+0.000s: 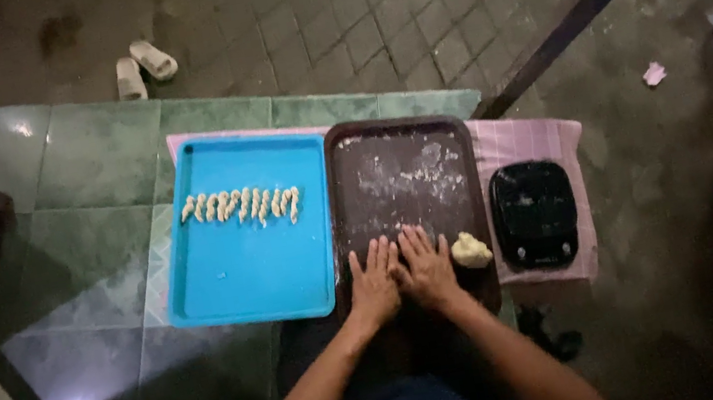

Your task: Rolling small pieces of dough into thin strips and twisting them into shapes on a production tray.

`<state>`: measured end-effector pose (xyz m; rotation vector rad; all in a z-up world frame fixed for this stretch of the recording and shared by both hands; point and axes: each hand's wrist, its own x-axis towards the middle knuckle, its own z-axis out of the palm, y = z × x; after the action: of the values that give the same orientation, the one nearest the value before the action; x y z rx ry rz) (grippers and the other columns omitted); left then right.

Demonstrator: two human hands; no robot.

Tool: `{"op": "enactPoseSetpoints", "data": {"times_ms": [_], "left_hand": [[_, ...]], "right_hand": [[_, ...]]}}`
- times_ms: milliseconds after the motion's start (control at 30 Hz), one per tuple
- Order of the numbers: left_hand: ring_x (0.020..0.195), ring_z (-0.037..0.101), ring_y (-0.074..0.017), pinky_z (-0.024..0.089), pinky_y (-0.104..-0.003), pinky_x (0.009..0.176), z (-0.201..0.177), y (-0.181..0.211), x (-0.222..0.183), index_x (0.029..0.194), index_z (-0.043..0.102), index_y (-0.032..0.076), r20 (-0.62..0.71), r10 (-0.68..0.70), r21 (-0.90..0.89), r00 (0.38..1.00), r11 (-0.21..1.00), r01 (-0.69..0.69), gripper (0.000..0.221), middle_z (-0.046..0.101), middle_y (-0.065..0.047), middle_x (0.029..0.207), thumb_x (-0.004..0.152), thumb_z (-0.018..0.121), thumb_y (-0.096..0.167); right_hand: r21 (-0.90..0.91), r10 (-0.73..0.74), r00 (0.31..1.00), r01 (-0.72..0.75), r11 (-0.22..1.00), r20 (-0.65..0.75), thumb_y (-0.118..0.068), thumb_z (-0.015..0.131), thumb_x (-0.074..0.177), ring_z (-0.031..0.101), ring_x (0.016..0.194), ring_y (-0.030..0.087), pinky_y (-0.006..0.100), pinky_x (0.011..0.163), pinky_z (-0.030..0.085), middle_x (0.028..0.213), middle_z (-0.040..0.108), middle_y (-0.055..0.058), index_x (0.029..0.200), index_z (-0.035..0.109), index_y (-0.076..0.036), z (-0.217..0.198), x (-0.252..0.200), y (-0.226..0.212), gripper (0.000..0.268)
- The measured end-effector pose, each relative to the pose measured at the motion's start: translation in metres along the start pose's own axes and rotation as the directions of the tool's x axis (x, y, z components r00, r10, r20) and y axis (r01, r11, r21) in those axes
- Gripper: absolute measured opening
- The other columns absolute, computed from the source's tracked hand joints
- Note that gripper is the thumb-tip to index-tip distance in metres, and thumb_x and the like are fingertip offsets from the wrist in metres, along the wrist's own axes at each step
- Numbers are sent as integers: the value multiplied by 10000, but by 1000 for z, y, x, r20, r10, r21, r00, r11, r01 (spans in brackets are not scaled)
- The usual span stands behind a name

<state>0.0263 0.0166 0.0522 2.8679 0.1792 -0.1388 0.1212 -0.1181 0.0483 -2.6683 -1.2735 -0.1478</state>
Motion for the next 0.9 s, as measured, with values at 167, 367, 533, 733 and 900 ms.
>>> {"op": "enactPoseSetpoints", "data": {"times_ms": [167, 367, 533, 733, 900], "left_hand": [[1525, 272, -394, 189, -777, 1133, -4, -8, -5, 1601, 298, 67, -31, 10, 20, 999, 1000, -9, 1039, 251, -194, 1676, 714, 751, 361], [1521, 278, -387, 206, -781, 1123, 8, -8, -20, 1590, 327, 80, -84, 44, 52, 995, 998, -40, 1138, 296, -188, 1658, 611, 825, 377], [1512, 300, -396, 228, -770, 1121, 6, 0, -17, 1586, 329, 66, -177, 32, 50, 984, 998, -23, 1030, 311, -207, 1650, 720, 763, 416], [1505, 327, -379, 238, -759, 1129, 17, 6, -18, 1546, 405, 52, -250, 32, 67, 968, 998, -16, 947, 366, -205, 1625, 817, 694, 581], [1492, 359, -362, 259, -747, 1126, 19, 2, -24, 1534, 430, 66, -253, 27, 91, 967, 996, -4, 924, 388, -190, 1616, 836, 660, 625]], "right_hand": [[-40, -28, 999, 29, 999, 26, -698, 449, 955, 409, 1477, 337, 652, 1119, 327, 1591, 446, 153, 1521, 464, -109, -13, -14, -1, 817], [-31, 14, 1000, -14, 999, 25, -686, 473, 956, 388, 1480, 384, 679, 1122, 323, 1586, 440, 193, 1529, 446, -71, -20, -31, -14, 841], [203, 77, 993, -56, 978, -94, -415, 543, 1003, 415, 1420, 476, 639, 1101, 369, 1556, 440, 264, 1520, 447, 2, -23, -20, -2, 671], [148, 39, 991, -19, 989, -130, -190, 612, 928, 459, 1389, 476, 560, 1125, 398, 1513, 480, 271, 1533, 422, 15, -16, -19, 8, 667], [26, -32, 993, 36, 999, -112, -256, 630, 922, 485, 1397, 414, 578, 1118, 400, 1529, 513, 187, 1529, 481, -81, -11, -42, 6, 649]]}}
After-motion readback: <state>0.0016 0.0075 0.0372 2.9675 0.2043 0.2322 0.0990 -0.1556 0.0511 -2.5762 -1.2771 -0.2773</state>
